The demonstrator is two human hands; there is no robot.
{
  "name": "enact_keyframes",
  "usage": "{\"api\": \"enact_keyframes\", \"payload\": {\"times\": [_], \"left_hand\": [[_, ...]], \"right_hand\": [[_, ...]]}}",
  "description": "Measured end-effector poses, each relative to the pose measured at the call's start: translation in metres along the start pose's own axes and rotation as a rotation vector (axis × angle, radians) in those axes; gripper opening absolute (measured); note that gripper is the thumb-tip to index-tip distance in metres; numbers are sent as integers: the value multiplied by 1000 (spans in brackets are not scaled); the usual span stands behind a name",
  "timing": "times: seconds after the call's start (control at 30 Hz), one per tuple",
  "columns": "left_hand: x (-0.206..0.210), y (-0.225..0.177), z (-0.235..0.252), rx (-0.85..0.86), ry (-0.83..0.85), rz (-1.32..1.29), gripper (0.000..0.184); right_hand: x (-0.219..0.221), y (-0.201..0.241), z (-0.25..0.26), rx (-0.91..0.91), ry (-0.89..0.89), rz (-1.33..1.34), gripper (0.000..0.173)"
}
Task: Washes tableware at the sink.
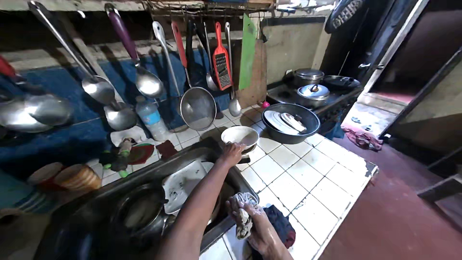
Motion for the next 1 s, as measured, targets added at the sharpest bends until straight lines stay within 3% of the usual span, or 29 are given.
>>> {"api": "enact_keyframes", "payload": {"times": [0.2,0.33,0.47,0.53,0.6,0.67,0.73,0.8,0.87,1.0], "left_hand": [[14,7,-3,12,9,-17,40],[10,24,-28,67,-124,-131,44],[-8,86,-88,41,-282,-257,42],[2,152,-126,-114,-249,-276,38],[20,232,-171,-374,-199,-313,40],[39,308,-216,-683,-126,-304,42],[55,363,-252,-912,-90,-321,45],[66,390,-270,-1053,-49,-327,44],[74,395,-271,-1101,-1,-337,44],[85,382,-236,-1044,74,-389,63]], "right_hand": [[-1,-13,11,54,-87,-55,17],[8,-21,15,14,-115,-99,31],[26,-20,10,-59,-94,-7,33],[38,-21,4,-108,-36,-19,29],[54,-32,-5,-116,115,-96,26],[67,-51,-17,-66,244,-193,35],[79,-71,-33,-16,348,-362,61],[94,-89,-49,6,508,-566,70],[106,-106,-64,25,673,-755,63],[119,-118,-77,50,671,-857,52]]}}
Point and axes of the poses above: each hand's wrist, its own z-axis towards the middle knuckle, its own x-axis out of the palm, y = z × x, the point moved 10 cm from there along z, towards the middle knuckle, and after that the axes turned 12 degrees about -x, right-handed, at the moved point
